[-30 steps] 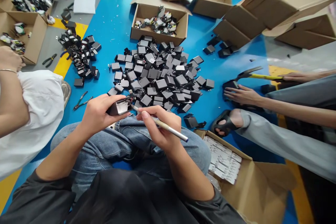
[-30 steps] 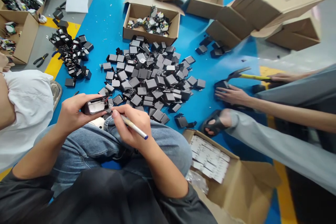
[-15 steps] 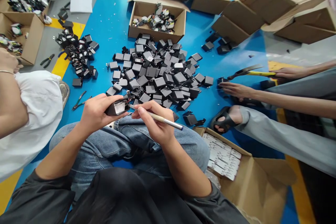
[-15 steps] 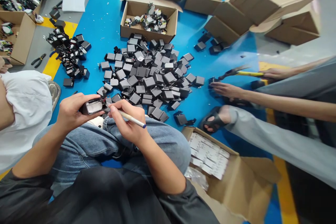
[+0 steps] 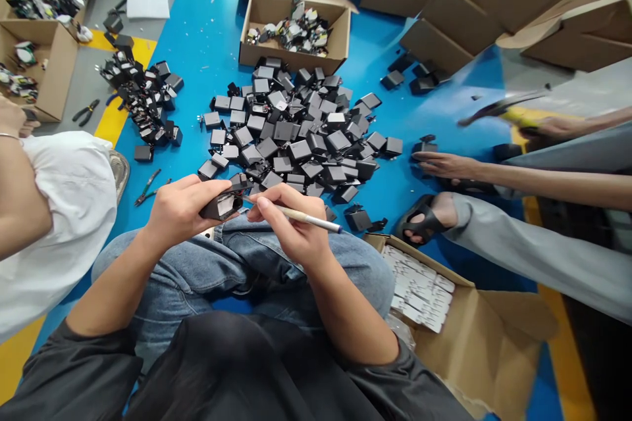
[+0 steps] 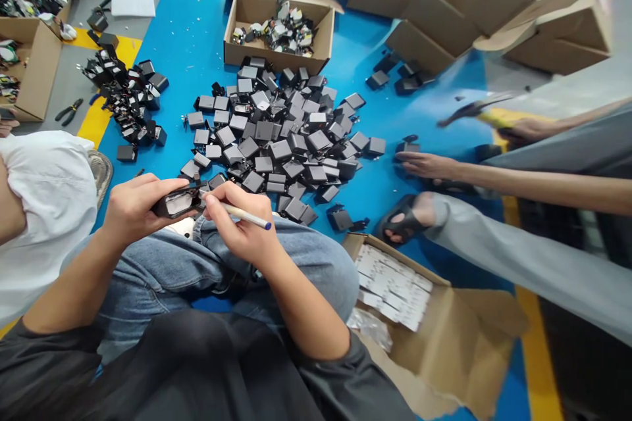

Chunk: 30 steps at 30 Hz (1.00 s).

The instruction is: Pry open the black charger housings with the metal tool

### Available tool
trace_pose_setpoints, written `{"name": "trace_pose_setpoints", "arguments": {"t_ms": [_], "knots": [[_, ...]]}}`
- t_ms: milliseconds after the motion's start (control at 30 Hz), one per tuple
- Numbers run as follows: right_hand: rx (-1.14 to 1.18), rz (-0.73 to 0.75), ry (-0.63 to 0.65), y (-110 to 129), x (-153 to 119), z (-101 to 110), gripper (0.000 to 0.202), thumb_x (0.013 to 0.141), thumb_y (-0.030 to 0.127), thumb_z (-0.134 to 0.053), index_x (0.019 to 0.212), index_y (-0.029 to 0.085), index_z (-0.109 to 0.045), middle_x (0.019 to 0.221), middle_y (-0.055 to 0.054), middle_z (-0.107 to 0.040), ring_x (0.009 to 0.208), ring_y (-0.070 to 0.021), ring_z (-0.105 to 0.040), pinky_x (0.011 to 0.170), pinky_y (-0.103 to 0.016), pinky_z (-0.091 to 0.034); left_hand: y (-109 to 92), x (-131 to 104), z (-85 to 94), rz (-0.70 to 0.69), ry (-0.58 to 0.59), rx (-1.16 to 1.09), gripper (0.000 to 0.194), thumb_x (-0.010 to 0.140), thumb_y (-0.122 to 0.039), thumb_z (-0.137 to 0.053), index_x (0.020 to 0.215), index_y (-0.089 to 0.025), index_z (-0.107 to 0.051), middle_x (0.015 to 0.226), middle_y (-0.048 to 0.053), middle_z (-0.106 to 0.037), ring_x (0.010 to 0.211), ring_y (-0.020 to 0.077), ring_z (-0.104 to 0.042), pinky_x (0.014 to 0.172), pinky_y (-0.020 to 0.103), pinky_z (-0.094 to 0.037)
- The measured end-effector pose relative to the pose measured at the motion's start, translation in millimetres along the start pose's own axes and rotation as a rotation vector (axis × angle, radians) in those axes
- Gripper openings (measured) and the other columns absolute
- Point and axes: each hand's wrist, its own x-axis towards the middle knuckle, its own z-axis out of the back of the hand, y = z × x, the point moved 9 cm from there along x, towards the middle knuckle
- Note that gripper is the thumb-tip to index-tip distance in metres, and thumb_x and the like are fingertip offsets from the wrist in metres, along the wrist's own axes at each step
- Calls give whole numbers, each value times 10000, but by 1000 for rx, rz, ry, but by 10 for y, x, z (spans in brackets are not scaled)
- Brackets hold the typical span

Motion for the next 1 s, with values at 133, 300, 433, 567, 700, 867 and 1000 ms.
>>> {"name": "trace_pose_setpoints", "arguments": {"t_ms": [133,300,433,567,700,867,1000], "knots": [[28,-14,-3,-43,3,-26,167,947,240,-550,815,188,-638,694,1,-728,612,-129,-695,609,-240,-549,70,-14,-26,62,5,-35,411,837,-495,-719,1089,-171,-687,900,57,-780,671,157,-679,631,252,-506],[10,37,-64,-33,-29,-76,149,962,230,-535,859,186,-632,746,-22,-753,711,-149,-738,679,-256,-569,168,-23,3,202,-64,-85,403,827,-514,-723,1051,-181,-694,928,66,-781,715,169,-712,657,247,-517],[-15,57,-70,-39,-46,-111,149,972,244,-521,891,189,-633,761,-25,-756,687,-143,-733,664,-252,-572,187,-27,1,236,-71,-92,417,827,-522,-720,1054,-173,-695,915,67,-780,719,170,-714,655,245,-518],[-56,60,-58,-34,-55,-108,168,970,246,-513,841,199,-610,734,-19,-745,682,-139,-727,650,-240,-560,172,-39,-28,207,-63,-59,417,838,-533,-703,1060,-181,-696,932,67,-784,723,174,-721,660,252,-520],[-70,32,-30,-42,-46,-104,186,962,247,-510,798,207,-588,701,-14,-730,680,-140,-716,637,-235,-544,152,-46,-67,160,-27,-11,421,850,-546,-682,1056,-179,-700,873,61,-781,662,169,-702,616,260,-503],[56,-59,32,-137,20,-99,211,936,265,-532,744,205,-595,666,1,-709,606,-127,-672,637,-251,-548,97,-25,-72,34,29,19,417,868,-548,-658,1059,-180,-700,850,54,-776,647,155,-674,611,251,-500],[217,-148,89,-227,64,-105,213,905,282,-553,713,197,-585,624,6,-681,551,-125,-647,565,-243,-541,91,-19,-89,-12,79,-13,418,870,-548,-655,1069,-183,-699,845,48,-774,646,149,-668,592,246,-495]]}}
